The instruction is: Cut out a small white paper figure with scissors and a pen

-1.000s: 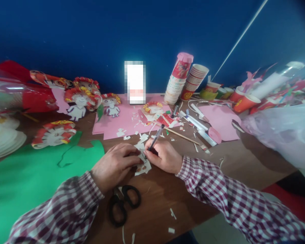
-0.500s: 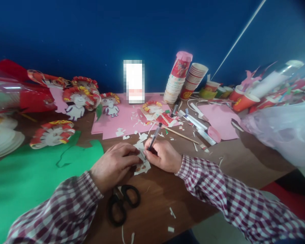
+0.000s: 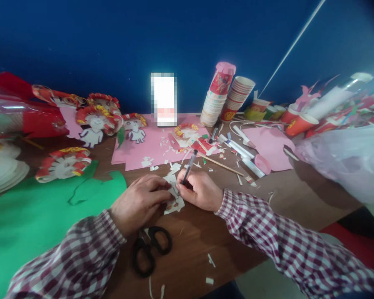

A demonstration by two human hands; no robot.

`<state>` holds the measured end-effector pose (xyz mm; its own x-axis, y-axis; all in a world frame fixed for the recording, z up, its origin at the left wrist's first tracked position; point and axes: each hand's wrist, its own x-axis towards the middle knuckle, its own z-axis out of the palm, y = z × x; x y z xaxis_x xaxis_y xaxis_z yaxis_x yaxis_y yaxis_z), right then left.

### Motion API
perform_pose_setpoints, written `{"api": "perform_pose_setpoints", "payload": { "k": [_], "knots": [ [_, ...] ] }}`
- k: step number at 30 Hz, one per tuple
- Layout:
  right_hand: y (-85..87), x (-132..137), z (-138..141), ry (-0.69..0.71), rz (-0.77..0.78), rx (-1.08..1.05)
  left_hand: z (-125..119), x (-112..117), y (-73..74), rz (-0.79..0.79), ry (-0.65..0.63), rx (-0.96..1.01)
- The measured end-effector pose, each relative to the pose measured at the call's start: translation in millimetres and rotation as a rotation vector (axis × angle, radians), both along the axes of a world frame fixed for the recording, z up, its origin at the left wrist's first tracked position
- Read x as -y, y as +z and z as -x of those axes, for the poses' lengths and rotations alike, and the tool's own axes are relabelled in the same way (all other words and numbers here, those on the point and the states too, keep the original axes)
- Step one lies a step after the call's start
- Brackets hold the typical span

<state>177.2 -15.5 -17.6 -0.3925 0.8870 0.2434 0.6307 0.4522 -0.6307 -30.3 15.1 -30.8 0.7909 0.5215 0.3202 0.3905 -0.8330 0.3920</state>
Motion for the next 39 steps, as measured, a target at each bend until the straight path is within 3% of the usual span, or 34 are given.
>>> {"api": "perform_pose_setpoints", "payload": {
  "k": [39],
  "knots": [
    [0.4, -0.3, -0.9, -0.006, 0.016, -0.031, -0.9, 0.3, 2.5, 0.004, 0.007, -0.008]
  ]
}}
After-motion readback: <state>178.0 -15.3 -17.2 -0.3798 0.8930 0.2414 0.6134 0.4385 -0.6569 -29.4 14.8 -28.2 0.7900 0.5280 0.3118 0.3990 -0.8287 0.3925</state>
